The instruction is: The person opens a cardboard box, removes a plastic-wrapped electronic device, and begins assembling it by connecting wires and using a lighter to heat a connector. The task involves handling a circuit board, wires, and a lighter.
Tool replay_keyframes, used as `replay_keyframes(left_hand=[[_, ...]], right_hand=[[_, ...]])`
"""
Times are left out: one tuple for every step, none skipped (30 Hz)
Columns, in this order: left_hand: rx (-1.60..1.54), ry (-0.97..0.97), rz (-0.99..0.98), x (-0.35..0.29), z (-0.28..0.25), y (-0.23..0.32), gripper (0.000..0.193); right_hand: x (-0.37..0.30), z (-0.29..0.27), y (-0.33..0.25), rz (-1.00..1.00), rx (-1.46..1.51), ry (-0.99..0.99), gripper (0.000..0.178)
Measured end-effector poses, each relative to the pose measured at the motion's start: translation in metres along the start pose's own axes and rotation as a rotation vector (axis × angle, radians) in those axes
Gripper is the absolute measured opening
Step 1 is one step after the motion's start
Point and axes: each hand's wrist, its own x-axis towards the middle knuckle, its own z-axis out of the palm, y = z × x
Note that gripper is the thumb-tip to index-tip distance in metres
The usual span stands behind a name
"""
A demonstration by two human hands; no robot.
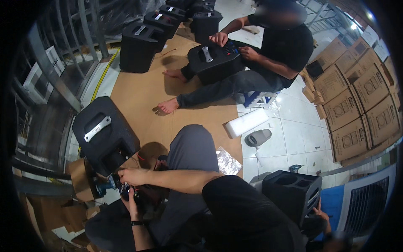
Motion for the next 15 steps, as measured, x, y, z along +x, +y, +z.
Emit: replay_keyframes(left_hand=[[0.020,0.064,-0.060,-0.002,0.001,0.003,0.086],[0.040,0.033,-0.028,-0.003,0.002,0.007,0.088],[0.027,0.050,-0.080,-0.005,0.003,0.009,0.090],[-0.011,-0.030,-0.023,-0.006,0.005,0.011,0.091],[-0.024,-0.029,-0.029,-0.008,0.005,0.013,0.092],[0.015,-0.042,-0.012,-0.009,0.005,0.013,0.091],[-0.037,-0.133,0.120,-0.013,0.005,0.010,0.087],[0.042,-0.110,0.097,-0.009,0.002,0.010,0.086],[0.016,-0.024,0.036,-0.012,0.004,0.006,0.087],[0.027,-0.020,0.002,-0.007,0.001,0.004,0.101],[0.052,0.079,-0.075,-0.008,0.004,0.000,0.117],[0.071,0.099,-0.018,-0.005,0.002,-0.003,0.124],[0.150,0.144,-0.065,-0.005,0.003,-0.005,0.132],[0.138,0.147,-0.047,-0.006,0.004,-0.007,0.133],[0.168,0.171,-0.068,-0.006,0.004,-0.007,0.134]], right_hand=[[0.001,0.000,-0.002,0.035,0.010,-0.025,0.026],[0.001,-0.002,-0.003,0.072,0.051,-0.040,0.030],[0.000,-0.001,-0.005,0.081,0.105,-0.019,0.029],[0.001,-0.001,-0.004,0.145,0.148,-0.079,0.028],[-0.003,-0.002,-0.003,0.030,-0.005,-0.013,0.027],[0.000,0.000,-0.003,0.029,0.005,0.048,0.026],[-0.006,-0.001,-0.001,0.012,-0.036,0.017,0.026],[-0.003,0.001,-0.002,0.015,-0.057,0.051,0.028],[-0.007,0.000,-0.001,0.060,-0.039,0.040,0.030],[-0.005,0.001,-0.001,0.135,0.017,0.024,0.030],[-0.005,-0.001,0.000,0.043,0.031,0.145,0.022],[-0.004,-0.002,0.001,0.042,0.068,0.136,0.020],[-0.003,-0.004,0.001,0.040,0.101,0.148,0.018],[-0.003,-0.005,0.001,0.061,0.145,0.152,0.018],[-0.002,-0.008,0.001,0.084,0.181,0.164,0.017]])
